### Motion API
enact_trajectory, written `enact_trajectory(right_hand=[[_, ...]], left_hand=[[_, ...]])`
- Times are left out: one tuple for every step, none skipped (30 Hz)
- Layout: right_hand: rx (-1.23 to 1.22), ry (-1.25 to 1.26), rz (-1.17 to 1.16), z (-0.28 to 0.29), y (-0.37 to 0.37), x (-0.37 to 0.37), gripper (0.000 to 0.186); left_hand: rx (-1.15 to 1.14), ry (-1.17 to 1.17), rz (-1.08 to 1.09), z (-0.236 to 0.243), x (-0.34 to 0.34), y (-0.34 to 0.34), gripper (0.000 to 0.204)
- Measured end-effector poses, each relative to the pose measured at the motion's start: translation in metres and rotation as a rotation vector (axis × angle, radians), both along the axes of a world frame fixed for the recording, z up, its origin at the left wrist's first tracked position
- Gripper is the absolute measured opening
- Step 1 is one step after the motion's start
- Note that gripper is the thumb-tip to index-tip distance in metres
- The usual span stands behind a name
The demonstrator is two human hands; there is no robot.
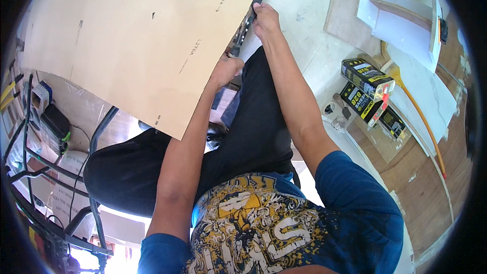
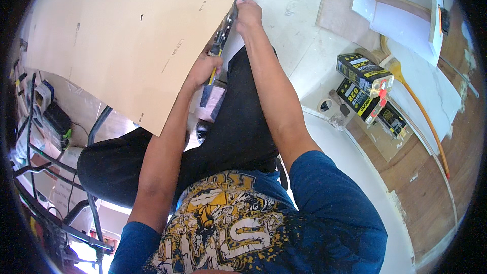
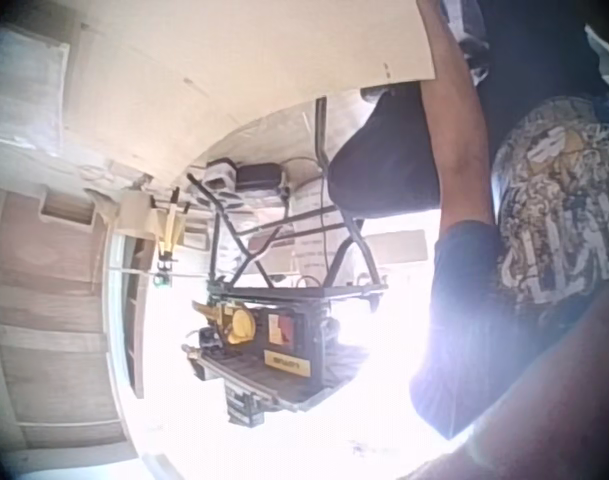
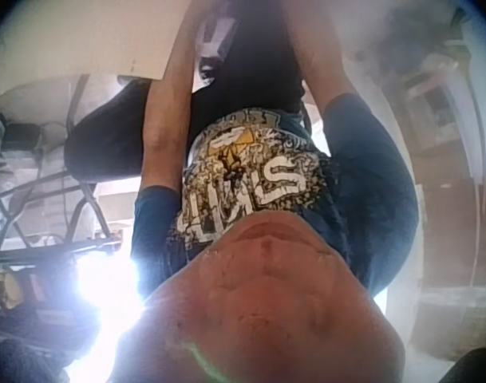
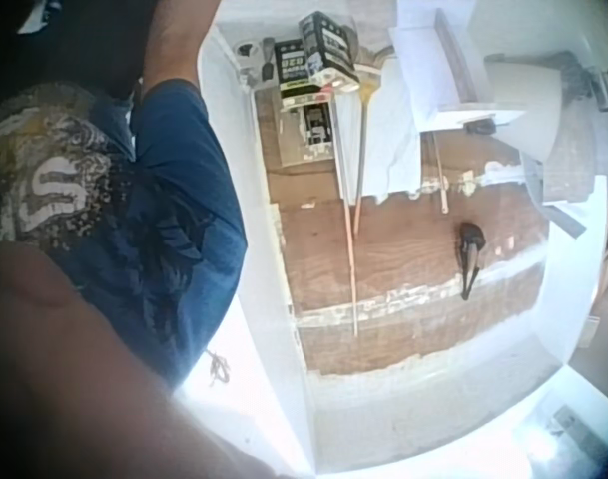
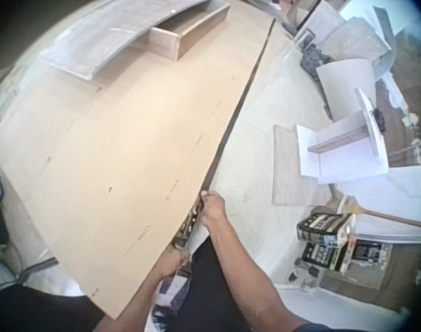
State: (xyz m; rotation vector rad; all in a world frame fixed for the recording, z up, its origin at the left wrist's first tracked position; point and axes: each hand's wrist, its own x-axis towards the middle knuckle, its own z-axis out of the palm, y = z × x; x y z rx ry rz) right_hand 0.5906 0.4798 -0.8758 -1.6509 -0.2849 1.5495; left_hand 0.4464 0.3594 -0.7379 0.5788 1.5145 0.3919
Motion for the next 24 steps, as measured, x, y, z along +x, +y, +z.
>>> enact_trajectory(right_hand=[[-0.013, 0.007, 0.007, 0.002, 0.0, -0.002, 0.027], [-0.025, 0.013, 0.014, 0.005, 0.0, -0.003, 0.028], [-0.038, 0.019, 0.02, 0.008, -0.002, -0.004, 0.03], [-0.02, 0.011, 0.031, 0.01, -0.002, -0.004, 0.03], [-0.001, 0.002, 0.042, 0.012, -0.003, -0.004, 0.03], [0.017, -0.006, 0.054, 0.013, -0.003, -0.005, 0.031], [0.015, -0.003, 0.055, 0.011, -0.003, -0.003, 0.032], [0.013, 0.001, 0.056, 0.009, -0.002, -0.002, 0.033], [0.011, 0.005, 0.057, 0.007, -0.001, 0.0, 0.034], [0.005, 0.021, 0.027, 0.012, 0.0, -0.004, 0.035], [-0.004, 0.039, -0.008, 0.022, -0.002, -0.009, 0.037], [-0.015, 0.058, -0.041, 0.03, -0.004, -0.015, 0.039], [-0.011, 0.068, -0.039, 0.028, -0.001, -0.013, 0.039], [-0.011, 0.074, -0.035, 0.02, 0.001, -0.008, 0.04], [-0.011, 0.08, -0.032, 0.012, 0.001, -0.004, 0.04], [-0.003, 0.072, -0.028, 0.006, 0.001, -0.002, 0.04], [0.006, 0.064, -0.024, 0.001, 0.002, 0.0, 0.041], [0.014, 0.054, -0.022, -0.004, 0.002, 0.003, 0.041], [0.002, 0.042, -0.01, -0.001, 0.002, 0.0, 0.035], [-0.01, 0.029, 0.0, 0.002, 0.001, -0.001, 0.029], [-0.022, 0.016, 0.01, 0.006, 0.0, -0.003, 0.023], [-0.034, 0.002, 0.013, 0.011, 0.0, -0.005, 0.023], [-0.047, -0.012, 0.016, 0.015, 0.0, -0.007, 0.022], [-0.06, -0.025, 0.018, 0.019, -0.001, -0.01, 0.021]], left_hand=[[-0.001, 0.051, -0.074, -0.007, -0.004, 0.0, 0.037], [-0.001, 0.101, -0.149, -0.013, -0.006, -0.001, 0.036], [0.007, 0.081, -0.111, -0.019, -0.004, -0.004, 0.039], [0.022, 0.059, -0.075, -0.02, 0.0, -0.001, 0.041], [0.038, 0.036, -0.039, -0.022, 0.002, 0.0, 0.044], [0.022, 0.007, 0.004, -0.025, 0.003, 0.0, 0.048], [0.004, -0.026, 0.046, -0.028, 0.004, -0.002, 0.052], [-0.014, -0.059, 0.088, -0.032, 0.005, -0.004, 0.056], [-0.02, -0.065, 0.061, -0.036, 0.007, -0.005, 0.059], [-0.026, -0.06, 0.042, -0.04, 0.004, -0.005, 0.063], [-0.037, -0.053, 0.019, -0.041, 0.001, -0.007, 0.066], [-0.018, -0.049, 0.015, -0.042, -0.002, -0.008, 0.065], [0.011, -0.055, 0.003, -0.04, -0.001, -0.006, 0.065], [0.037, -0.065, -0.008, -0.04, 0.001, -0.005, 0.065], [0.054, -0.028, -0.037, -0.04, 0.001, -0.005, 0.062], [0.072, 0.012, -0.063, -0.04, 0.0, -0.004, 0.058], [0.091, 0.051, -0.089, -0.04, 0.0, -0.003, 0.055], [0.086, 0.051, -0.102, -0.039, 0.001, -0.002, 0.053], [0.074, 0.057, -0.112, -0.031, -0.002, 0.001, 0.05], [0.061, 0.063, -0.122, -0.026, -0.003, 0.002, 0.047], [0.06, 0.059, -0.11, -0.026, -0.004, 0.002, 0.046], [0.061, 0.055, -0.099, -0.026, -0.005, 0.002, 0.044], [0.061, 0.052, -0.089, -0.026, -0.007, 0.001, 0.043], [0.057, 0.047, -0.067, -0.026, -0.008, 0.001, 0.042]])
